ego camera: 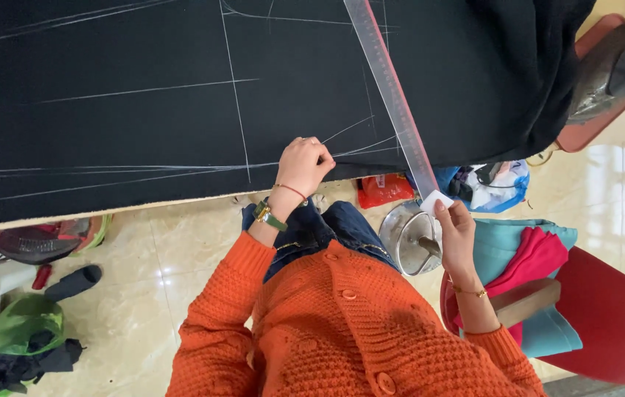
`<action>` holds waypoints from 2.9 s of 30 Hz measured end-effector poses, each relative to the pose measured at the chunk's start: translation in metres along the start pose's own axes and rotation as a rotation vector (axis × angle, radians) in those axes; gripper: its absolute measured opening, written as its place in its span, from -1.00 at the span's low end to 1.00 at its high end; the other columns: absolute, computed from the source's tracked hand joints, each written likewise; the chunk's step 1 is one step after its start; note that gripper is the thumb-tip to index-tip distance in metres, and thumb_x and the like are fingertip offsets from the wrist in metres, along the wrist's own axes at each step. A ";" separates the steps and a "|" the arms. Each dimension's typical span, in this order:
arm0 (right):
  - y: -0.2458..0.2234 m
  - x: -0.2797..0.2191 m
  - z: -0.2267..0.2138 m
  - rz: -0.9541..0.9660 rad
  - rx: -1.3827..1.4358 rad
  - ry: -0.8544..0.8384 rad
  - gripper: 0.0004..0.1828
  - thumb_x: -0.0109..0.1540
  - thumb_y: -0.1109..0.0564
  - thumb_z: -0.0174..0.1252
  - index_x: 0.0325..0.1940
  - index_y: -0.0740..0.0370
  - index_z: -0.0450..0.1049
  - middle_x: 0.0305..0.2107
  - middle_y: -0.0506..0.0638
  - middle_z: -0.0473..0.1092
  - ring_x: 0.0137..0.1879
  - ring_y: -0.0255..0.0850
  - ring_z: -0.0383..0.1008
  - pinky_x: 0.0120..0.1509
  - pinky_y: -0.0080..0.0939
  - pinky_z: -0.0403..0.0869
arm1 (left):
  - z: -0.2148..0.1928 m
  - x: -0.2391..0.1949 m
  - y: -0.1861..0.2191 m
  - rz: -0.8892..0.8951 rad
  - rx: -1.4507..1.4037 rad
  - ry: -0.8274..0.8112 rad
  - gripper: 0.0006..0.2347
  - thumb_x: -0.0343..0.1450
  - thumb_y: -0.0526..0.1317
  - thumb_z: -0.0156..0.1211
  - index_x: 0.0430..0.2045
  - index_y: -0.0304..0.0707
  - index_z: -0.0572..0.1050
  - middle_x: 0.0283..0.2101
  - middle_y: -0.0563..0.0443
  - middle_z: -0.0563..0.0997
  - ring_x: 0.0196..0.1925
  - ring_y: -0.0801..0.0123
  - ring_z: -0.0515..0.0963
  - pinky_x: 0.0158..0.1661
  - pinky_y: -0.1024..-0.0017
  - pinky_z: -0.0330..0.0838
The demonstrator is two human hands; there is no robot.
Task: Marking a pattern on black fabric with chalk and a ruler, then cutting it out with scissors.
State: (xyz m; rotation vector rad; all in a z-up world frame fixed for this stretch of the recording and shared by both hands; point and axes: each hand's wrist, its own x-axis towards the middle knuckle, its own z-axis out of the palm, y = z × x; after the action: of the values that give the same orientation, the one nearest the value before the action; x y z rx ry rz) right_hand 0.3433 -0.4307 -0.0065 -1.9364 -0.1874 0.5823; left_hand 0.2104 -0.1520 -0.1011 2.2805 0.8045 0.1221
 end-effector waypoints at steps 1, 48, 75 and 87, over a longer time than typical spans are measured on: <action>-0.002 0.000 0.000 0.000 -0.001 -0.002 -0.84 0.40 0.02 0.25 -0.19 0.09 0.50 -0.38 -0.12 0.43 -0.18 -0.40 0.34 0.08 -0.28 0.41 | -0.009 0.001 0.006 -0.002 0.000 0.001 -0.90 0.31 -0.07 0.31 -0.62 0.11 0.61 -0.36 0.13 0.62 -0.15 0.12 0.59 -0.07 0.20 0.47; 0.012 0.023 0.033 -0.218 -0.132 -0.232 -0.90 0.40 0.13 0.20 -0.18 0.16 0.48 -0.42 -0.18 0.30 -0.21 -0.39 0.23 -0.02 -0.33 0.28 | -0.036 -0.134 0.001 0.073 0.399 0.453 -0.46 0.51 0.05 0.12 0.40 -0.04 0.22 0.52 -0.19 0.10 0.56 -0.04 0.02 0.37 -0.40 -0.32; -0.015 0.023 0.015 -0.282 -0.148 -0.136 -0.69 0.34 -0.11 0.12 -0.33 0.13 0.41 -0.39 -0.09 0.32 -0.28 -0.29 0.31 -0.22 -0.23 0.26 | -0.017 -0.123 -0.051 0.314 0.649 0.321 -0.56 0.39 0.10 0.10 0.12 0.05 0.58 0.29 -0.01 0.57 0.48 0.16 0.40 0.59 -0.08 -0.41; -0.097 0.026 0.170 -0.370 -0.171 -0.438 -0.79 0.33 -0.07 0.16 -0.20 0.07 0.51 -0.31 -0.14 0.40 -0.13 -0.28 0.28 -0.01 -0.23 0.24 | -0.099 -0.129 -0.108 -0.183 0.746 0.353 -0.53 0.48 0.18 -0.06 0.25 0.16 0.48 0.45 0.09 0.42 0.62 0.06 0.24 0.44 -0.36 0.01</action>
State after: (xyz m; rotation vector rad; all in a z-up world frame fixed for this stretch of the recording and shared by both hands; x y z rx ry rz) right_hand 0.2973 -0.2403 0.0166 -1.8474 -0.8774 0.7500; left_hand 0.0214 -0.1083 -0.0802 2.9006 1.4232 0.1623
